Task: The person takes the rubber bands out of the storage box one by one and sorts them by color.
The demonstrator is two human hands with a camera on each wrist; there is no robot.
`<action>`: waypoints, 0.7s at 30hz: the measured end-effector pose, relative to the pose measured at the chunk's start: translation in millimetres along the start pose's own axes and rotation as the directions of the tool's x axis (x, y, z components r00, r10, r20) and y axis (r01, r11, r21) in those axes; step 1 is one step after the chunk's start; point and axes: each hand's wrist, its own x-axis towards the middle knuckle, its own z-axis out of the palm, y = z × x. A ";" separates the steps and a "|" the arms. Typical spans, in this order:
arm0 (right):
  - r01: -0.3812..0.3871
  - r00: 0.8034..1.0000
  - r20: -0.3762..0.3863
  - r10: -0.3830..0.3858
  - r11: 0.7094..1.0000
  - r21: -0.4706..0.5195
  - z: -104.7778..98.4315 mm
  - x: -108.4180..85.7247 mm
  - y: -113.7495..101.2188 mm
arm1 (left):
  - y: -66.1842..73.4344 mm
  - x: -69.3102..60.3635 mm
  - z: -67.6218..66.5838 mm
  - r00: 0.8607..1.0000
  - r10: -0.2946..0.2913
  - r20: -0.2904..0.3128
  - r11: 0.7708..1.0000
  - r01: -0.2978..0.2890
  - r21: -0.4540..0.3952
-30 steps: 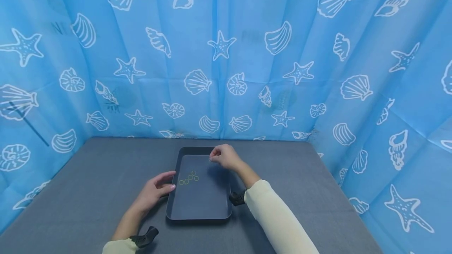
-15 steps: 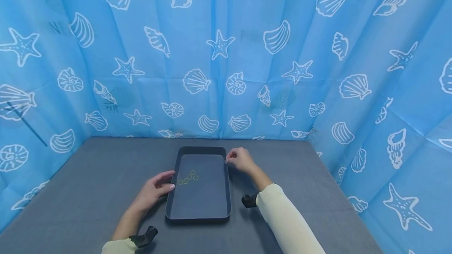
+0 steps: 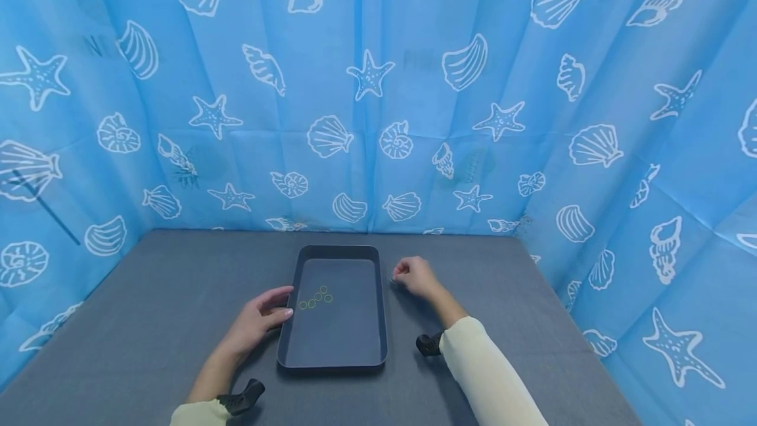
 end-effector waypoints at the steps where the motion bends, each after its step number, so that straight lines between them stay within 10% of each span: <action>1: -0.005 1.000 0.000 0.005 1.000 -0.001 0.1 -0.9 1.2 | 0.0 0.0 0.1 1.000 -0.001 0.000 1.000 0.001 0.000; 21: -0.164 0.984 -0.068 0.166 0.986 0.036 6.3 -11.9 17.6 | -0.8 0.5 0.4 1.000 0.000 0.000 1.000 0.000 -0.011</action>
